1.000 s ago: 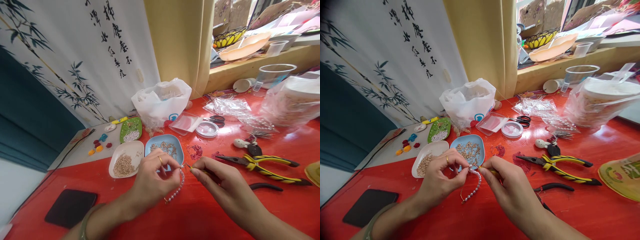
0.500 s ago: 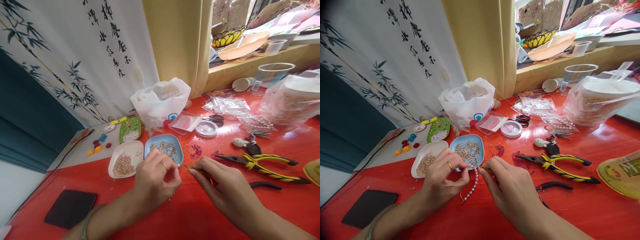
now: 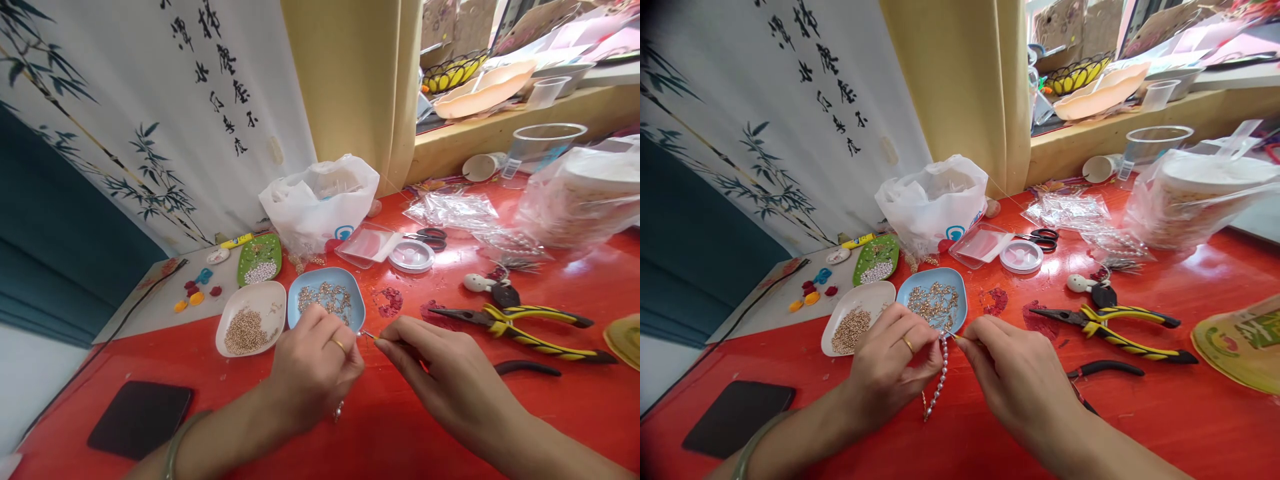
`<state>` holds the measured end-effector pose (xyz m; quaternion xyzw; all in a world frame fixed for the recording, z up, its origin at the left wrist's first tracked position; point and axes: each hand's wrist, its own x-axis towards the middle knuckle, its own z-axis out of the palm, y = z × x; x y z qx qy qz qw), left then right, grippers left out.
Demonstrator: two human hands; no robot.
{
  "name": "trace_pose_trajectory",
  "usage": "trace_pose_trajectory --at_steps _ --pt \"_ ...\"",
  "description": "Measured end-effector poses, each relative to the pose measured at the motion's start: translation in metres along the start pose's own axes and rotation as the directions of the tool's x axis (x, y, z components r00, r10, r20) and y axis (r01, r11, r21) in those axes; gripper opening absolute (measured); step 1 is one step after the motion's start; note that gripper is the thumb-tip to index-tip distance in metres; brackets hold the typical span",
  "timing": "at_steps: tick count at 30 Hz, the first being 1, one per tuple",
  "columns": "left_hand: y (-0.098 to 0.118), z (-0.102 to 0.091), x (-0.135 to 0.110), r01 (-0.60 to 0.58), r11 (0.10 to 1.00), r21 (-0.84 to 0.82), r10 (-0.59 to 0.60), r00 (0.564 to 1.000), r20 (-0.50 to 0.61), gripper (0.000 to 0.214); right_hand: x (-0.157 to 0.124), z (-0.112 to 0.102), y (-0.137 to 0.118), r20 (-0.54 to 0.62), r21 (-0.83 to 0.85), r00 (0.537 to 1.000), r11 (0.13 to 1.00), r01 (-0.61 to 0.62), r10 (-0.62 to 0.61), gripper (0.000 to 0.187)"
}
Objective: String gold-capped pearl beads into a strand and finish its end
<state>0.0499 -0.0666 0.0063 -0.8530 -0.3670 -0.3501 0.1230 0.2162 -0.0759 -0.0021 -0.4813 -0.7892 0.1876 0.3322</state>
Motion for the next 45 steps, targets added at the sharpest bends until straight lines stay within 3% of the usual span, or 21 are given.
trace_pose_trajectory --at_steps 4,10,13,21,32,37,43,45 --pt "-0.0009 -0.0002 0.0027 0.011 0.999 -0.035 -0.011 1.0 0.002 0.015 0.0026 -0.0038 -0.0038 0.106 0.239 0.988 0.961 -0.136 0.114 0.027" --pt "-0.0033 -0.0034 0.0066 0.045 0.995 -0.093 -0.043 0.999 0.026 0.016 0.0067 -0.0047 -0.0049 0.264 0.505 0.943 0.804 -0.315 0.203 0.03" --pt "-0.0036 -0.0041 0.0066 0.067 0.989 -0.131 -0.066 0.998 0.012 0.014 0.0074 -0.0026 -0.0038 0.272 0.495 0.943 0.813 -0.308 0.192 0.028" --pt "-0.0015 -0.0044 0.0062 0.06 0.987 -0.149 -0.057 0.998 0.018 0.014 0.0023 0.0002 -0.0028 0.103 0.264 0.988 0.954 -0.141 0.118 0.022" --pt "-0.0029 -0.005 0.007 0.088 0.986 -0.141 -0.084 0.996 0.036 0.015 0.0048 -0.0004 -0.0029 0.148 0.359 0.978 0.913 -0.194 0.15 0.024" --pt "-0.0031 -0.0039 0.0066 0.073 0.985 -0.155 -0.067 0.997 0.045 0.014 0.0039 0.0004 -0.0022 0.101 0.28 0.988 0.95 -0.142 0.118 0.024" --pt "-0.0044 -0.0027 0.0055 0.125 0.974 -0.189 -0.106 0.989 0.106 0.015 0.0048 -0.007 -0.0007 -0.01 0.355 0.981 0.918 -0.177 0.194 0.024" --pt "-0.0042 -0.0041 0.0064 0.158 0.965 -0.21 -0.138 0.984 0.109 0.012 0.0047 -0.0075 -0.0011 0.014 0.367 0.984 0.914 -0.173 0.18 0.025"
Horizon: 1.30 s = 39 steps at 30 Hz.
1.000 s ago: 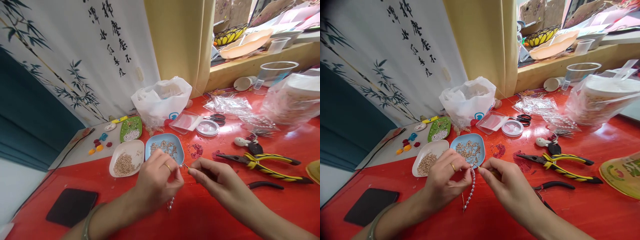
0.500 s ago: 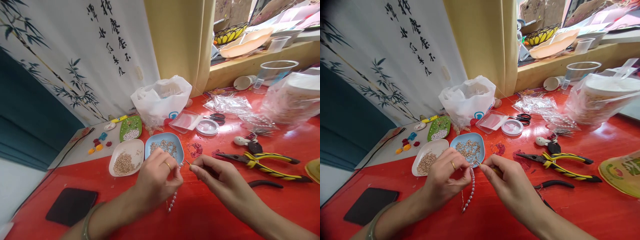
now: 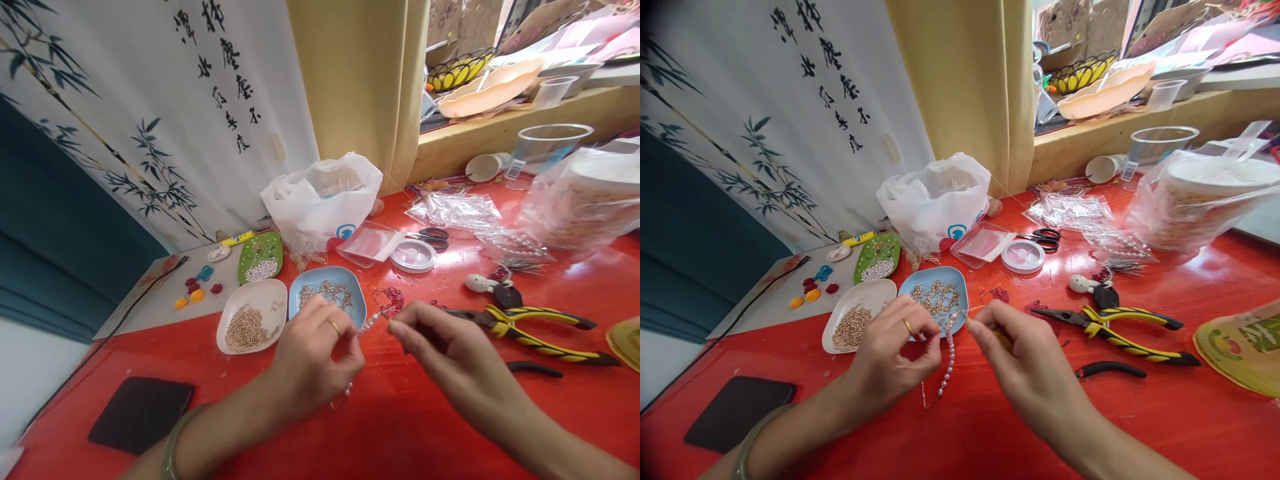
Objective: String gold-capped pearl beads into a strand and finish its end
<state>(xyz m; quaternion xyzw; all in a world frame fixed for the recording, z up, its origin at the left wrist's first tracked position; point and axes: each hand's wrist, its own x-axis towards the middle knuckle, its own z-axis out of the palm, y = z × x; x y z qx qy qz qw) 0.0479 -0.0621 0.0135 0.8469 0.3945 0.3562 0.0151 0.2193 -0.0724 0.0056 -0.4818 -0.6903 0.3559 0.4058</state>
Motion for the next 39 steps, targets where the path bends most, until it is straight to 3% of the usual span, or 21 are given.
trace_pose_trajectory --at_steps 5,20,39 --pt "0.004 -0.005 0.0038 0.079 0.995 -0.058 -0.081 0.996 -0.032 0.008 -0.0004 0.0037 0.0001 0.071 0.01 0.997 0.999 -0.035 0.035 0.025" --pt "-0.0012 -0.0038 0.0 -0.014 0.981 -0.195 0.009 1.0 -0.024 0.015 -0.0005 0.0053 0.0022 0.054 0.024 0.998 1.0 -0.017 0.015 0.025" --pt "0.0004 0.0014 0.0011 -0.003 0.991 -0.137 -0.006 0.998 -0.066 0.011 -0.0012 0.0097 0.0002 0.049 0.003 0.999 1.0 -0.01 0.009 0.023"
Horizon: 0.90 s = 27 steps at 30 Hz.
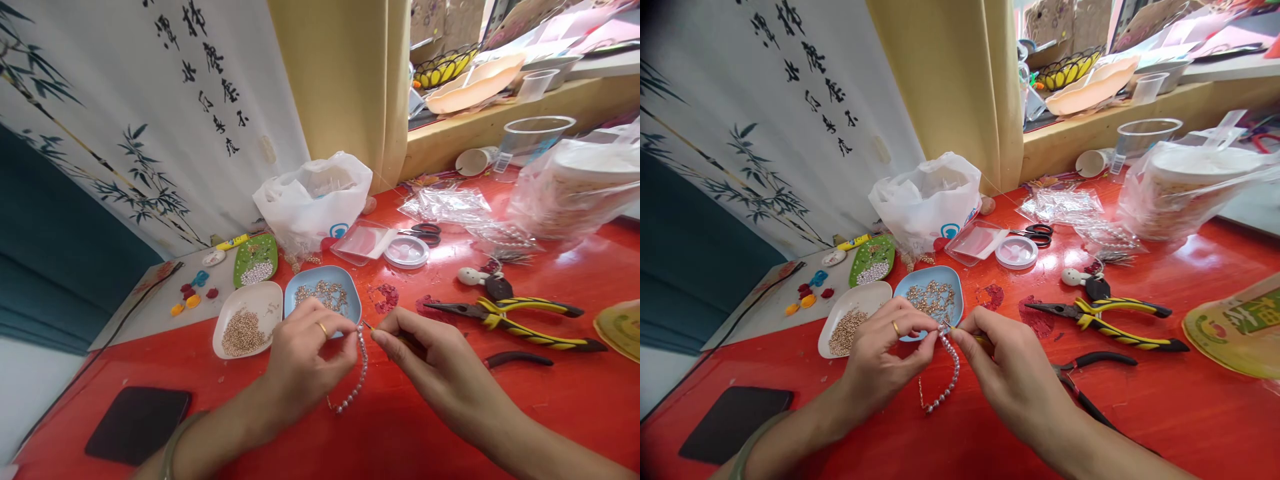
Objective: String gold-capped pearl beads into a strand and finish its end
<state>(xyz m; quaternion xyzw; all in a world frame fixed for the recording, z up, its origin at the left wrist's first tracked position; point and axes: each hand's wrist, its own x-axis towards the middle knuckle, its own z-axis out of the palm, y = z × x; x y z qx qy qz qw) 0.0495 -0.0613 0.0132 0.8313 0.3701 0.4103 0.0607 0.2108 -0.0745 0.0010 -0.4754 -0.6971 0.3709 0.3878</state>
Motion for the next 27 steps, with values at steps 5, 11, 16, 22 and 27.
trace_pose_trajectory --at_steps 5,11,16,22,27 --pt "0.0015 -0.0002 0.0013 -0.012 0.999 0.047 0.012 1.0 0.01 0.011 -0.0007 0.0002 0.0006 0.007 -0.035 1.0 0.999 0.01 -0.01 0.021" --pt "0.0009 0.0006 -0.0001 -0.023 0.997 0.07 0.022 1.0 0.006 0.012 -0.0022 -0.0003 0.0032 -0.026 -0.202 0.998 0.978 0.043 -0.049 0.018" --pt "-0.0009 0.0018 -0.0012 -0.034 0.996 0.078 0.033 0.999 0.01 0.012 -0.0026 -0.0002 0.0064 -0.054 -0.352 0.988 0.929 0.116 -0.144 0.017" --pt "-0.0015 0.0023 -0.0001 -0.037 0.997 0.071 0.035 0.999 0.025 0.014 -0.0032 -0.0012 0.0062 -0.045 -0.414 0.981 0.897 0.154 -0.189 0.021" --pt "-0.0014 0.0022 0.0007 0.001 0.999 0.038 -0.003 0.998 0.058 0.014 -0.0017 -0.0001 0.0033 0.04 -0.179 0.998 0.983 0.051 -0.044 0.025"
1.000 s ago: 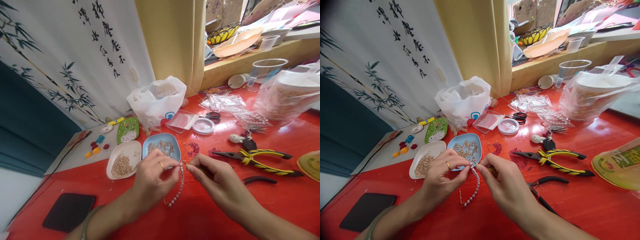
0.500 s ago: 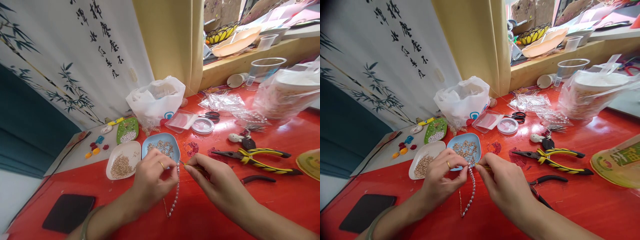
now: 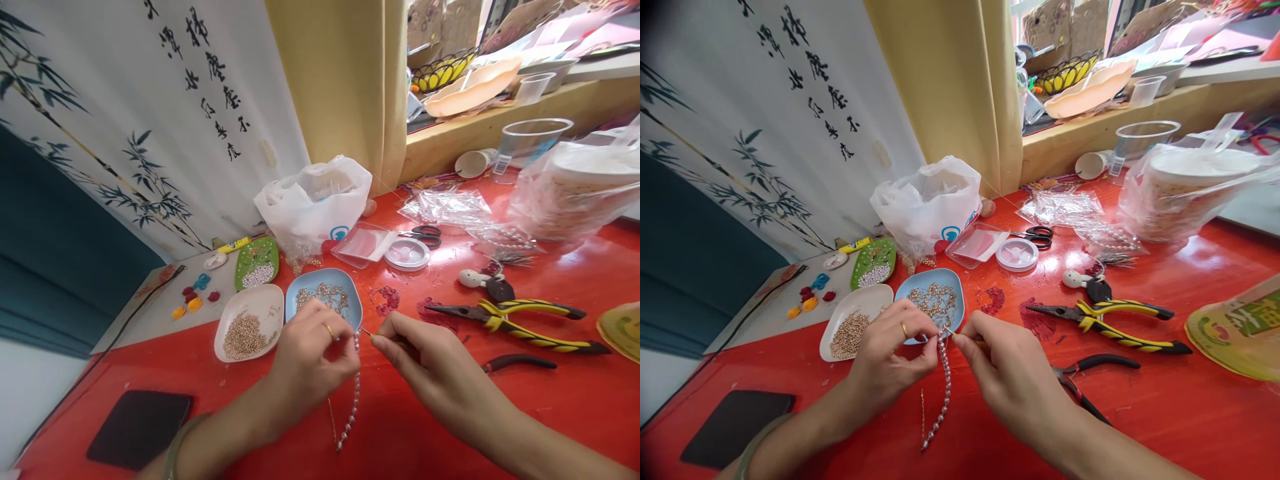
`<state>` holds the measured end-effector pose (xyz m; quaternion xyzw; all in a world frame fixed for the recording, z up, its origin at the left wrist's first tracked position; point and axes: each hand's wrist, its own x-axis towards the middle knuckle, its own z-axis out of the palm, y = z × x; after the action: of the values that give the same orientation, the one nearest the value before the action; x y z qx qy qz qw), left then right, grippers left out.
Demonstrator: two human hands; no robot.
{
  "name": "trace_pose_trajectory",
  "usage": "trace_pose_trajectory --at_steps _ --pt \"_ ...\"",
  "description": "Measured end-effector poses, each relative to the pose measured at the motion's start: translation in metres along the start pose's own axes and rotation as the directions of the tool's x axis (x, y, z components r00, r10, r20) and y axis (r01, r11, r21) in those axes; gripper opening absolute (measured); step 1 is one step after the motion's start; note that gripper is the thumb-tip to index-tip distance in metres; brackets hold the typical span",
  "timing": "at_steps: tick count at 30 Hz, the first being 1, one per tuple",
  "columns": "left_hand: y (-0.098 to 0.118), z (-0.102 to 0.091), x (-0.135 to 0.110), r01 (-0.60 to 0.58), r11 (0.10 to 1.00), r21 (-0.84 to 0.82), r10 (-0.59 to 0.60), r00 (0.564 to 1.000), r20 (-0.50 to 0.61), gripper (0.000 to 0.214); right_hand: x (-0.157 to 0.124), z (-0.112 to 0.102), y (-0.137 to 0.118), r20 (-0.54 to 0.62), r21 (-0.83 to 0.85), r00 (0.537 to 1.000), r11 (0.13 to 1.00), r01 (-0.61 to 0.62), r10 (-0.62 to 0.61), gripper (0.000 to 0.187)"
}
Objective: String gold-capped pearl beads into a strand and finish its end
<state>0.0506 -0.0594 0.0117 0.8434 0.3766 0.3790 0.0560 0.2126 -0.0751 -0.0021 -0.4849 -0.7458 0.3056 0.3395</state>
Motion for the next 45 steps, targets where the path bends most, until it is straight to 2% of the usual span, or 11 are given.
trace_pose_trajectory --at_steps 2,5,10,12,18,21,27,31,34,39,45 --pt "-0.002 0.001 0.0 0.03 0.999 -0.019 -0.029 0.999 0.021 0.014 0.001 -0.001 0.0 0.021 0.092 0.999 0.995 -0.033 0.031 0.027" --pt "-0.005 0.001 0.0 0.12 0.991 -0.06 -0.114 0.988 0.1 0.014 0.003 -0.006 0.001 -0.016 0.186 0.997 0.98 -0.069 0.073 0.026" --pt "-0.008 -0.005 0.002 0.389 0.9 -0.199 -0.352 0.915 0.195 0.01 0.005 -0.01 0.001 0.01 0.245 0.995 0.964 -0.101 0.101 0.026" --pt "-0.006 -0.006 0.003 0.439 0.859 -0.265 -0.39 0.895 0.217 0.006 0.004 -0.009 0.002 0.029 0.25 0.994 0.962 -0.109 0.105 0.025" --pt "-0.003 -0.004 0.0 0.38 0.878 -0.291 -0.343 0.924 0.171 0.009 0.001 -0.003 0.002 0.037 0.223 0.994 0.969 -0.109 0.104 0.026" --pt "-0.004 -0.004 0.001 0.39 0.864 -0.318 -0.351 0.92 0.175 0.004 0.002 -0.002 0.001 0.037 0.219 0.994 0.969 -0.112 0.107 0.026" --pt "-0.007 -0.005 0.004 0.536 0.709 -0.459 -0.448 0.844 0.294 0.003 0.003 -0.003 0.002 0.047 0.241 0.993 0.964 -0.114 0.106 0.027" --pt "-0.01 -0.005 0.006 0.601 0.584 -0.545 -0.462 0.799 0.385 0.002 0.002 -0.002 0.002 0.054 0.274 0.992 0.954 -0.123 0.113 0.026" --pt "-0.011 -0.005 0.006 0.631 0.539 -0.558 -0.467 0.775 0.425 0.005 0.002 -0.002 0.001 0.057 0.292 0.992 0.948 -0.127 0.115 0.026" --pt "-0.009 -0.008 0.006 0.647 0.545 -0.533 -0.473 0.762 0.442 0.009 0.001 -0.002 0.0 0.062 0.296 0.99 0.945 -0.138 0.125 0.027" --pt "-0.01 -0.008 0.006 0.631 0.584 -0.511 -0.456 0.776 0.437 0.011 0.002 0.0 0.0 0.043 0.276 0.992 0.953 -0.126 0.119 0.027"
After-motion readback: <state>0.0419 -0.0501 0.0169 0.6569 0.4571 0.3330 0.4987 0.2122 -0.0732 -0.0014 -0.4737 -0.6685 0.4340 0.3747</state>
